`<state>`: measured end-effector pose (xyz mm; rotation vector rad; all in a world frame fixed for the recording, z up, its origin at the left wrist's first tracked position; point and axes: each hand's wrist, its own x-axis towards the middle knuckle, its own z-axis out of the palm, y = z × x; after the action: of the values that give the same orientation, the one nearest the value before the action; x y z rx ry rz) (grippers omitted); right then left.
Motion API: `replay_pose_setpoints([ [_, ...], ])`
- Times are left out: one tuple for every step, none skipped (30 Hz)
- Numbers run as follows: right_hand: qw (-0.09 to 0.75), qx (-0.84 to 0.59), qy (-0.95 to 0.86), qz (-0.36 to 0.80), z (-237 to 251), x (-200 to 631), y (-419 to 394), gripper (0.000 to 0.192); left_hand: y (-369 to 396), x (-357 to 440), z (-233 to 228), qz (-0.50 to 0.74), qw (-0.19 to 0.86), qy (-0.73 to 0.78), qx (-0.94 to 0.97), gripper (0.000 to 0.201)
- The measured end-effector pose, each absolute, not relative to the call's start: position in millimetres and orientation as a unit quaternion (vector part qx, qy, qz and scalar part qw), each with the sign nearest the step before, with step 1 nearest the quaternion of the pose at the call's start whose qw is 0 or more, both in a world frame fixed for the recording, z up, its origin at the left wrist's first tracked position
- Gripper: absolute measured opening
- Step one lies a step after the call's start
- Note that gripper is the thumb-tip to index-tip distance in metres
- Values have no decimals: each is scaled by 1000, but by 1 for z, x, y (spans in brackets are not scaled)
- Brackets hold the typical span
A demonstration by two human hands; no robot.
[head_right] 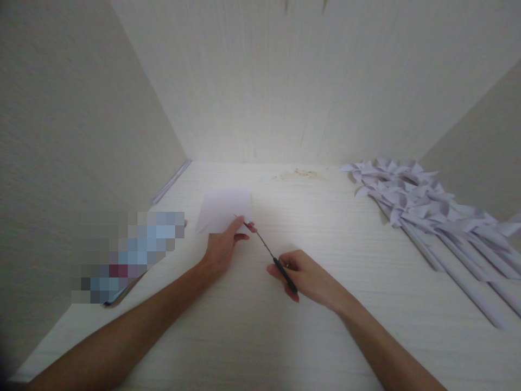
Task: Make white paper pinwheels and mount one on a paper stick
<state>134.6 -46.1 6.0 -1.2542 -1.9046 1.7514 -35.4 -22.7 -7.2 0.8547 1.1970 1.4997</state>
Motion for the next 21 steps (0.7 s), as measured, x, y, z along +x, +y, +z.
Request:
replay_pose_setpoints([
  [133,-429,-654,608,6,134,-46,41,-23,-35,-7,619,496,497,351,17],
  [134,-428,-651,613,7,134,-47,41,-23,-35,-7,619,495,499,350,17],
  [133,-427,-648,617,7,134,-47,41,-23,-35,-6,619,495,500,348,17],
  [133,-426,-644,621,7,133,-47,42,-23,-34,-6,620,494,501,345,17],
  [131,-425,-642,624,7,133,-47,42,-23,-34,-6,622,494,502,343,17],
  [129,-425,-640,627,7,132,-47,42,-23,-34,-5,622,495,502,341,17],
  [128,-425,-639,628,7,132,-46,43,-23,-33,-5,622,496,501,340,16],
  [129,-425,-638,629,6,131,-46,43,-23,-33,-5,623,497,501,338,16],
  [131,-427,-637,629,6,131,-46,42,-23,-33,-5,623,500,499,336,16],
  [133,-429,-636,627,6,130,-46,42,-23,-33,-5,625,502,497,333,15],
  [134,-432,-636,625,5,130,-46,41,-23,-33,-5,627,503,495,330,15],
  [135,-433,-637,623,5,131,-46,41,-24,-32,-5,628,505,493,328,15],
  [135,-434,-639,621,5,131,-47,40,-24,-32,-5,629,506,493,326,15],
  [135,-435,-639,619,5,131,-47,40,-24,-32,-6,628,506,495,324,15],
  [135,-436,-640,618,5,131,-47,39,-24,-33,-6,626,506,497,323,16],
  [135,-438,-640,616,5,132,-47,39,-24,-33,-6,625,506,500,321,16],
  [134,-441,-641,614,5,132,-48,38,-24,-33,-6,624,506,503,320,16],
  [134,-444,-641,612,5,132,-48,38,-24,-33,-6,624,504,505,319,16],
  [134,-446,-640,611,5,132,-48,38,-24,-33,-6,624,503,505,319,16],
  [133,-447,-640,611,5,132,-48,38,-24,-33,-6,625,502,505,320,16],
  [133,-448,-639,611,5,131,-48,38,-24,-32,-6,626,500,505,322,16],
])
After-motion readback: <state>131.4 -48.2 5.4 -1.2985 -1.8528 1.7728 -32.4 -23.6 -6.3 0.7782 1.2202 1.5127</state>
